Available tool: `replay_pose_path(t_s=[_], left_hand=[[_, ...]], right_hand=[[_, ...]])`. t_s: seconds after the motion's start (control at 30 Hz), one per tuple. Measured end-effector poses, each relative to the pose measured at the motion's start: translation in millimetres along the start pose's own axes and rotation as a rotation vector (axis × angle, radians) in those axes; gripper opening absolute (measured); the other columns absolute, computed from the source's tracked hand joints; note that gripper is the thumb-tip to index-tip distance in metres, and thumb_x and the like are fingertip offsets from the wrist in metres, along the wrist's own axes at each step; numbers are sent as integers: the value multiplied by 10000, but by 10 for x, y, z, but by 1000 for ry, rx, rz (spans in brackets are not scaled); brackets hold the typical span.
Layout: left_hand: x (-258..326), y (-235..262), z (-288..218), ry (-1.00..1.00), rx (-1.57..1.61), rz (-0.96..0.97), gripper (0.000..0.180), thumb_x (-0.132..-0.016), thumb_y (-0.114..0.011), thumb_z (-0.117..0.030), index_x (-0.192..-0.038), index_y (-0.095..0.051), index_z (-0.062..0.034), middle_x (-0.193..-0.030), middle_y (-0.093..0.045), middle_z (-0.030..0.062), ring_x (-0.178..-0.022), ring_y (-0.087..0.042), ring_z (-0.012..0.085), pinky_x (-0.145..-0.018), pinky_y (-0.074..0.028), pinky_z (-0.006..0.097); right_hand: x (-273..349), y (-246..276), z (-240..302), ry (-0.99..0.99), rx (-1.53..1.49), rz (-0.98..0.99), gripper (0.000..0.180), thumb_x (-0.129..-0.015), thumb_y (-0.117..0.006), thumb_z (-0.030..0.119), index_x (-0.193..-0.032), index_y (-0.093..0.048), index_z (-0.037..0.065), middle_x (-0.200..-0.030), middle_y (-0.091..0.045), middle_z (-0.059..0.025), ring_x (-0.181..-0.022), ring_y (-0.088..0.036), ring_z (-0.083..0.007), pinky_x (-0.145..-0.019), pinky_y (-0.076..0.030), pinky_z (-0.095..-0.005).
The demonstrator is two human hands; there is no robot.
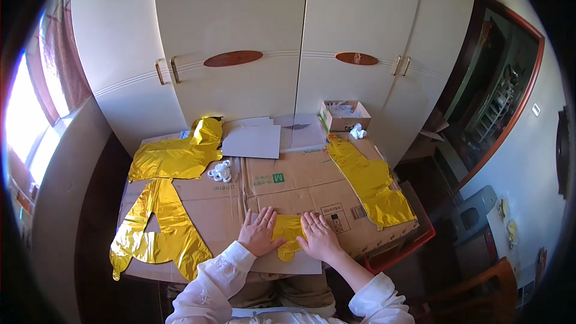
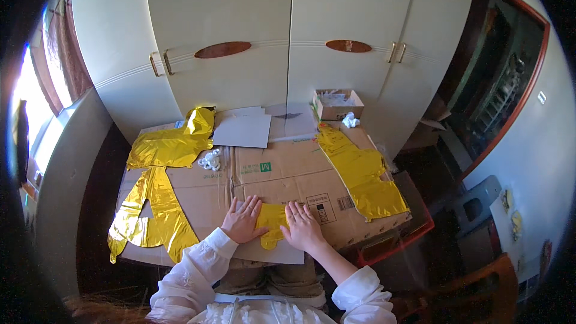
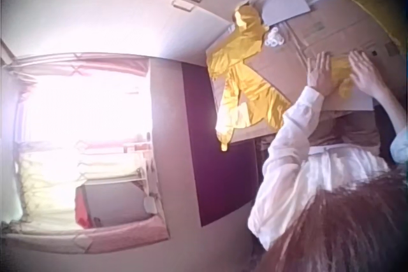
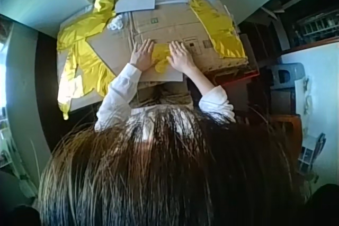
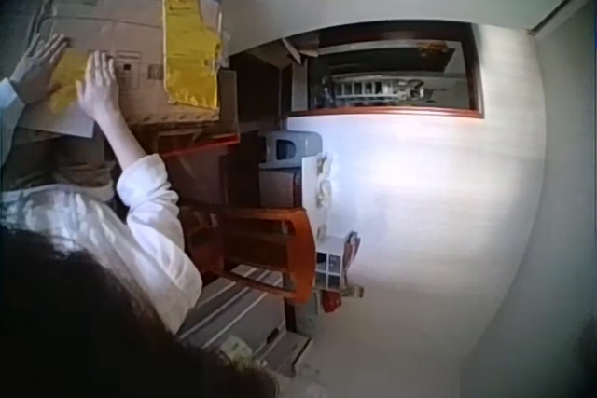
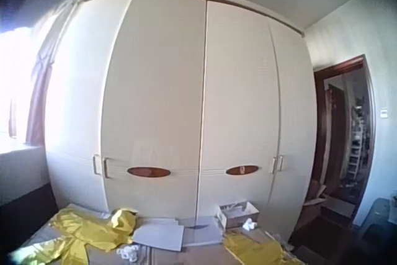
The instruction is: The person is folding gold-colored foil sheets and placing them onto cardboard folders to be packaged.
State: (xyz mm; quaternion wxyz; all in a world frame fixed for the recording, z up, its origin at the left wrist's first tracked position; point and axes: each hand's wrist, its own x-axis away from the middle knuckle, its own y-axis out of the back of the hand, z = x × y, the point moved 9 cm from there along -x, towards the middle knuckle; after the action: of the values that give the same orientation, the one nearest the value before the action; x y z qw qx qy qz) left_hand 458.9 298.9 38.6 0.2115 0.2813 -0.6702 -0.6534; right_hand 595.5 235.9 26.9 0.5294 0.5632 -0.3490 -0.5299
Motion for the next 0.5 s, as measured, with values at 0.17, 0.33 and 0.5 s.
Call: replay_pose_path(t_s=[0.17, 0.33, 0.5], left_hand=[[-145, 109, 94, -90, -94, 95, 728, -936, -482, -503, -1455, -376, -4, -1545, -357, 142, -1443, -316, 268, -1161, -176, 580], [-391, 59, -406, -530, 86, 7, 608, -978, -468, -338, -1495, -322, -54, -1544, -364, 117, -1426, -350, 279, -1186, -221, 457], [-366, -198, -456, -602, 133, 24, 609, -989, -440, -361, -1521, -292, -103, -1564, -323, 111, -1455, -286, 284, -1195, -193, 460]], right_hand=[[7, 2, -15, 14, 34, 15, 674, -974, -457, 429, -1433, -386, -60, -1484, -412, -229, -1427, -334, -326, -1192, -195, -472], [-15, -33, -7, -10, 75, 78, 682, -954, -490, 449, -1400, -430, -64, -1457, -444, -228, -1431, -324, -323, -1185, -210, -484], [123, 278, 146, 50, 127, -47, 681, -903, -574, 485, -1335, -515, -39, -1430, -477, -205, -1408, -356, -330, -1170, -229, -520]])
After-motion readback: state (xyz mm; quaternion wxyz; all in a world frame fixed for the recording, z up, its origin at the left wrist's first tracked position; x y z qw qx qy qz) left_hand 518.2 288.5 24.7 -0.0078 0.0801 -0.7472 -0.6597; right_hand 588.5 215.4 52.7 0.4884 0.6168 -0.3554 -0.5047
